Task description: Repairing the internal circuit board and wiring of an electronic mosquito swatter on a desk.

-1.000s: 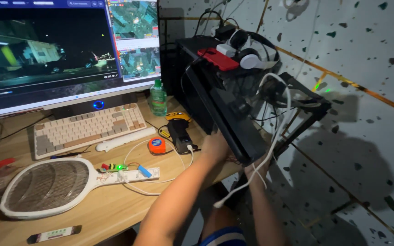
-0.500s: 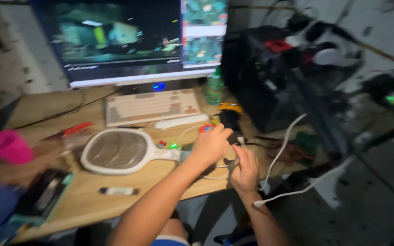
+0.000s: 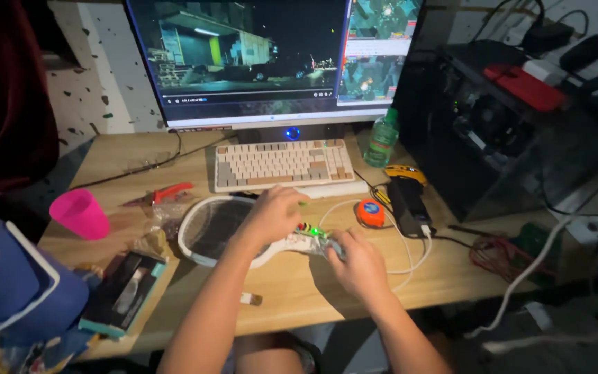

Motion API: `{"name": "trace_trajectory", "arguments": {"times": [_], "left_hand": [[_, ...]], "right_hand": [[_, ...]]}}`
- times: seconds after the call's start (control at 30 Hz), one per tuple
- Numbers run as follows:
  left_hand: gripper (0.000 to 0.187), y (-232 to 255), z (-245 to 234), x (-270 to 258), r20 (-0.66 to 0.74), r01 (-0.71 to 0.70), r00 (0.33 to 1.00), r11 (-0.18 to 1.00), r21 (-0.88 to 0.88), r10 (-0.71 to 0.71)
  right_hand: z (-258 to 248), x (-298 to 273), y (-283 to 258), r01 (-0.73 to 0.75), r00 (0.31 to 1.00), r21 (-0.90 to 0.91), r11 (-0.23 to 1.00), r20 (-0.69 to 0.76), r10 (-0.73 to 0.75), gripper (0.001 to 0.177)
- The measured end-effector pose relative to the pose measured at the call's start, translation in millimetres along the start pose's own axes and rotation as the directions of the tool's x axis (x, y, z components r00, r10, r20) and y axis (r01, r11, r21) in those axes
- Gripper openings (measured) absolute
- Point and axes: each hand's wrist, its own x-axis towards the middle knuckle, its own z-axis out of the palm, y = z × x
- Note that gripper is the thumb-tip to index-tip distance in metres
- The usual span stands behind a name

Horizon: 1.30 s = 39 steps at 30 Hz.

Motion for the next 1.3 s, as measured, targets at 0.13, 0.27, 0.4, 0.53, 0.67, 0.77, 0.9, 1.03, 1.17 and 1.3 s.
{"name": "trace_trajectory", "arguments": {"times": [0.13,0.27,0.4,0.53,0.67,0.77,0.9,1.03,1.17,1.3], "left_hand": [[0.042,7.2,-4.2,1.0,0.179,0.049,0.982,0.998,0.042,-0.055],[0.047,6.7,4.1,-3.5,0.284,0.019,0.958,0.994,0.111,-0.049],[0.051,9.3,8.0,-4.5,0.329,0.047,0.940,0.989,0.140,-0.091],[0.047,-2.9,18.3,-6.3,0.384,0.106,0.911,0.986,0.129,-0.149],[0.039,-0.8,14.1,-3.4,0.370,0.108,0.921,0.992,0.057,-0.122],[0.036,0.5,9.6,-1.2,0.397,0.161,0.902,0.986,0.050,-0.168],[0.034,-5.7,11.8,-3.7,0.369,0.136,0.920,0.991,0.011,-0.130],[0.035,6.2,10.5,-4.1,0.345,0.085,0.934,0.996,0.029,-0.090],[0.053,14.7,17.7,-5.8,0.302,0.018,0.953,0.997,0.069,-0.038],[0.060,22.8,19.1,-7.4,0.279,-0.014,0.960,0.998,0.065,-0.004]], "right_hand": [[-1.5,0.7,-6.3,0.075,0.993,-0.052,0.996,0.094,-0.070,0.036],[5.8,-0.4,0.2,0.144,0.984,-0.099,0.985,0.121,-0.132,0.033],[-2.6,6.6,-3.6,0.103,0.991,-0.051,0.993,0.088,-0.099,0.025],[-11.0,29.6,5.3,0.211,0.977,-0.032,0.977,-0.030,-0.212,0.022],[-28.1,61.8,8.0,0.297,0.954,0.003,0.955,-0.025,-0.297,0.014],[-39.5,85.1,3.4,0.374,0.927,-0.042,0.926,-0.010,-0.375,0.012],[-42.9,104.6,6.6,0.416,0.909,0.020,0.909,0.023,-0.416,0.012],[-29.3,112.1,33.7,0.229,0.938,0.297,0.927,0.187,-0.292,0.013],[-22.1,110.2,44.2,-0.043,0.929,0.489,0.871,0.340,-0.145,0.013],[-21.5,107.3,48.1,-0.112,0.919,0.644,0.756,0.357,-0.168,0.018]]}}
